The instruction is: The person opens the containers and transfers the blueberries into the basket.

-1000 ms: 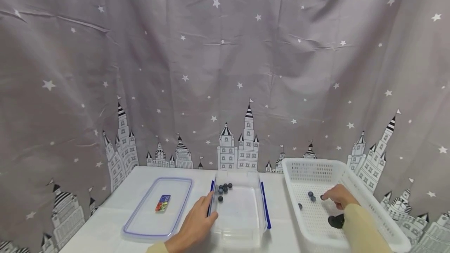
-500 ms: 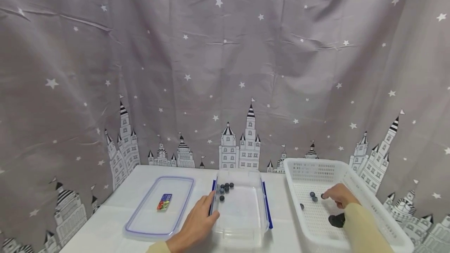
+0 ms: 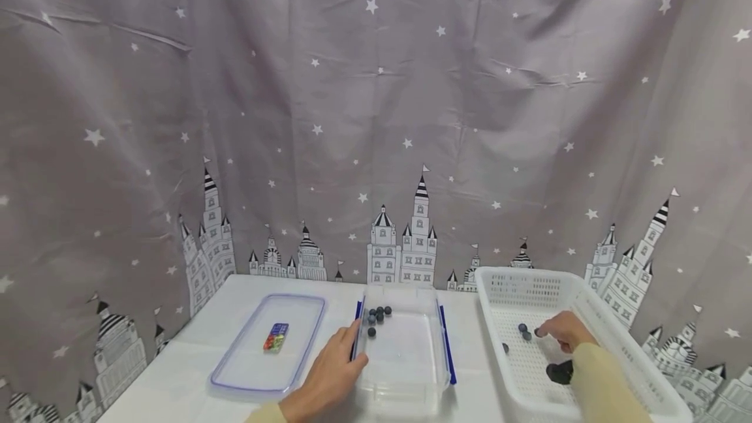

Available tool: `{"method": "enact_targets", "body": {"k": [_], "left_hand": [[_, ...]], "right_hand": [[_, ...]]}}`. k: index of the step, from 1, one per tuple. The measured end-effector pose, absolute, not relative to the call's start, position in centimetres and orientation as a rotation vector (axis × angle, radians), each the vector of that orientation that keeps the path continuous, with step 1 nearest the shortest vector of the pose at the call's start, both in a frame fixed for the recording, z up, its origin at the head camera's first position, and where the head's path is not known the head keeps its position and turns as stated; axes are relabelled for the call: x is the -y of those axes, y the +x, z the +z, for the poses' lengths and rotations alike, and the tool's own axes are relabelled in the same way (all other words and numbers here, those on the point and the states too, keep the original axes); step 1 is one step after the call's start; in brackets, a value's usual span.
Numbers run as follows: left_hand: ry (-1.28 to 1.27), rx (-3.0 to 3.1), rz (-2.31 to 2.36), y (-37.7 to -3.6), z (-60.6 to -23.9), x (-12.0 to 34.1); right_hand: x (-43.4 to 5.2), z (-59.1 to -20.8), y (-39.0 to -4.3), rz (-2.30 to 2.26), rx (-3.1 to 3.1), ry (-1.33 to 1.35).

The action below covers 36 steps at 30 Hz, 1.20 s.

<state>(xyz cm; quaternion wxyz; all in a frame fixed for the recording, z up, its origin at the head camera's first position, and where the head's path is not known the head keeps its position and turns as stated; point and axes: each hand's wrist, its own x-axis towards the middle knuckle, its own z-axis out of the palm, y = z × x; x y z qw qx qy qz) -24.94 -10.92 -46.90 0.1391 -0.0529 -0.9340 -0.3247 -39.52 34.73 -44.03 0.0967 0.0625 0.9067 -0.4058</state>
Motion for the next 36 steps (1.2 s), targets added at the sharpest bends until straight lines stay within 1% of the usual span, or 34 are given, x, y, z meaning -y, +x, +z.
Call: {"method": "enact_targets", "body": {"k": [6, 12, 18, 27, 36], "left_hand": [[-0.151, 2.716, -0.933, -25.1, -46.7, 11.0], [-0.142, 2.706, -0.924, -25.2, -46.7, 11.1], [-0.148, 2.704, -0.925, -25.2, -47.0, 11.1], [-0.14, 2.71, -0.953, -25.1, -46.8, 11.1], [-0.151, 2.686, -0.996, -25.3, -46.7, 11.1]], "right_hand": [[-34.1, -43.4, -39.6, -1.237, -2.681, 0.153], [-32.4, -42.1, -40.3, -1.26, -2.714, -0.009], [-29.8, -40.4, -40.1, -1.288, -2.723, -0.153], [-25.4, -38.3, -40.3, -1.312, -2.699, -0.273], [-20.5, -37.6, -40.9, -1.368, -2.655, -0.346]]}}
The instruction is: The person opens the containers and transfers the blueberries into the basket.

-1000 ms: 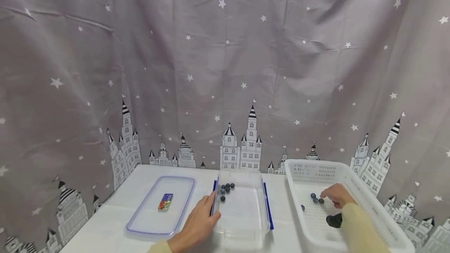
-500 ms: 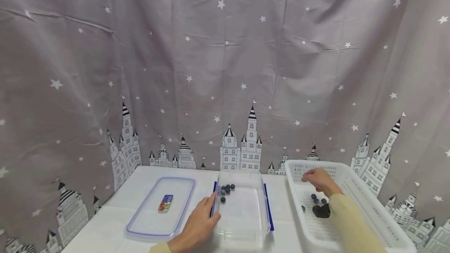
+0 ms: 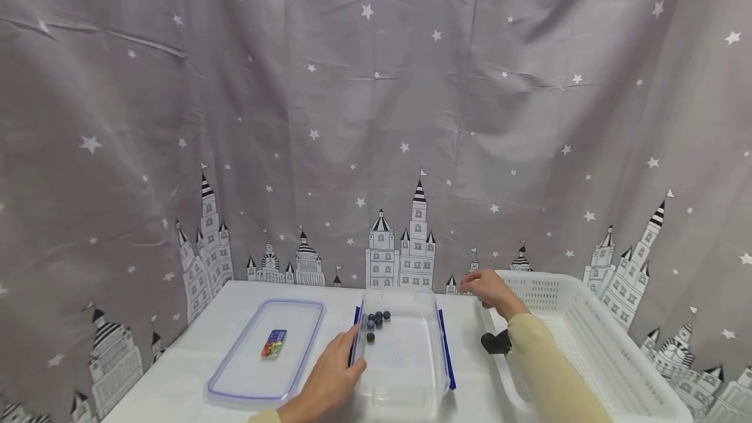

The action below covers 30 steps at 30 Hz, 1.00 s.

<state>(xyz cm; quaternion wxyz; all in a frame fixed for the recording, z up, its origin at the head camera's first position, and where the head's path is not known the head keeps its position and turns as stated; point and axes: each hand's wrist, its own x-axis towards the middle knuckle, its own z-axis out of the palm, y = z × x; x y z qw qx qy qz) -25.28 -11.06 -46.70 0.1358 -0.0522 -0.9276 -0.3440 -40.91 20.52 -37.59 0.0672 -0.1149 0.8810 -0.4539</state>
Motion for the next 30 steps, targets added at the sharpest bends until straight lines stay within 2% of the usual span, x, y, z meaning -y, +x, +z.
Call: {"method": "enact_targets", "body": {"k": [8, 30], "left_hand": [[-0.151, 2.701, -0.993, -24.6, -46.8, 11.4], [-0.122, 2.723, -0.994, -25.4, -47.1, 11.0]], "right_hand": [[-16.6, -38.2, -41.1, -1.415, -2.562, -0.339], [-10.0, -38.6, -40.4, -1.372, -2.524, -0.359]]}}
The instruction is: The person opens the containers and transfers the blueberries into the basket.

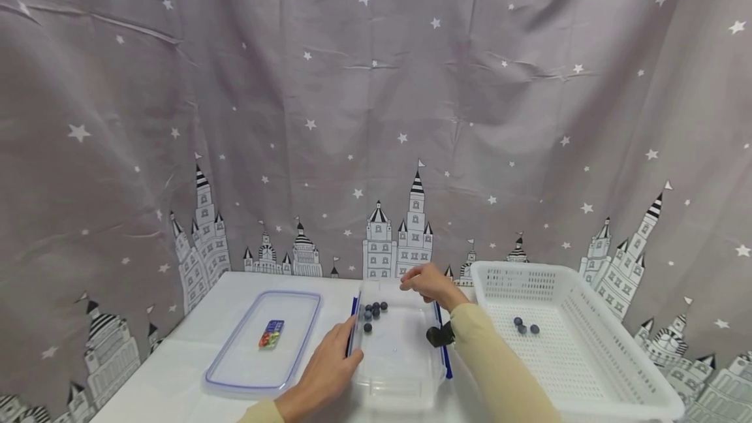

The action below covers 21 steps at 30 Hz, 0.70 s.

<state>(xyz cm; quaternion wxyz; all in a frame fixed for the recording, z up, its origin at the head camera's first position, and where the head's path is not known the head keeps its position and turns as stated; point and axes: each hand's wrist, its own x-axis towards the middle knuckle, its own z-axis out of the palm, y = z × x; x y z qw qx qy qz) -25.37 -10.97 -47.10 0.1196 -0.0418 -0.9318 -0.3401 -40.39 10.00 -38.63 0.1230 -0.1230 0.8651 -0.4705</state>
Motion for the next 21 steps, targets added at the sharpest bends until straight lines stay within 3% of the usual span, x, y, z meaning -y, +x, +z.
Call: {"method": "enact_targets", "body": {"k": [21], "left_hand": [[-0.106, 2.741, -0.976, -25.3, -46.8, 10.8]], "right_hand": [[-5.6, -42.2, -40.0, -1.459, -2.326, -0.377]]}}
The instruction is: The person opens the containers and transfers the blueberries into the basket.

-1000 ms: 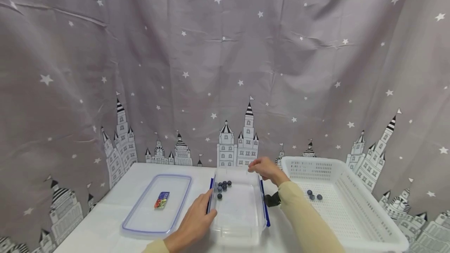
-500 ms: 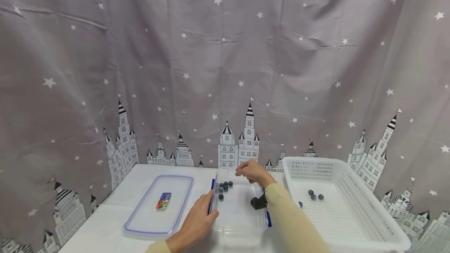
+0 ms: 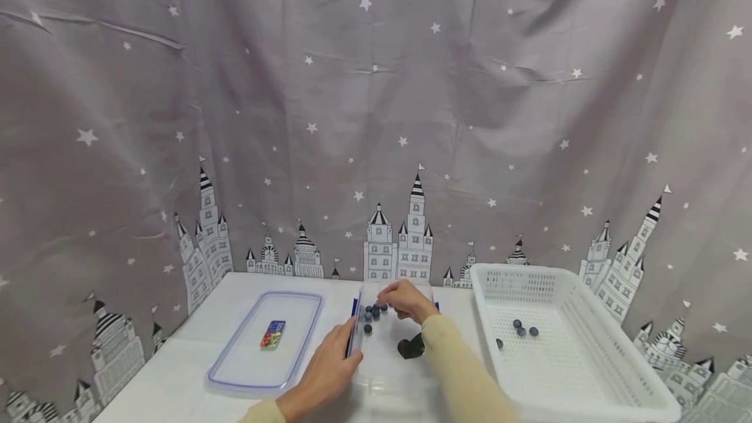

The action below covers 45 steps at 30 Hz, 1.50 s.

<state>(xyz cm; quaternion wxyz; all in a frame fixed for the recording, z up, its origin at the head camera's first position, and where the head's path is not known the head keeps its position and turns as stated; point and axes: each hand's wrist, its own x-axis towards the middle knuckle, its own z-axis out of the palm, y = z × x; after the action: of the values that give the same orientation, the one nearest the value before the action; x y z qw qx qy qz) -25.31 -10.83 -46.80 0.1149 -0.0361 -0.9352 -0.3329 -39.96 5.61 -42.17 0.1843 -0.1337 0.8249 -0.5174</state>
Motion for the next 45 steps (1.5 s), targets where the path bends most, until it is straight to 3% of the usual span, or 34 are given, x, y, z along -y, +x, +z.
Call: {"method": "enact_targets", "body": {"k": [24, 45], "left_hand": [[-0.114, 2.714, -0.942, -25.2, -47.3, 11.4], [-0.117, 2.693, -0.968, -25.4, -47.1, 10.8]], "right_hand": [[-3.3, -47.2, -38.4, -1.487, -2.305, -0.033], [-3.5, -46.7, -38.7, -1.434, -2.339, -0.098]]}}
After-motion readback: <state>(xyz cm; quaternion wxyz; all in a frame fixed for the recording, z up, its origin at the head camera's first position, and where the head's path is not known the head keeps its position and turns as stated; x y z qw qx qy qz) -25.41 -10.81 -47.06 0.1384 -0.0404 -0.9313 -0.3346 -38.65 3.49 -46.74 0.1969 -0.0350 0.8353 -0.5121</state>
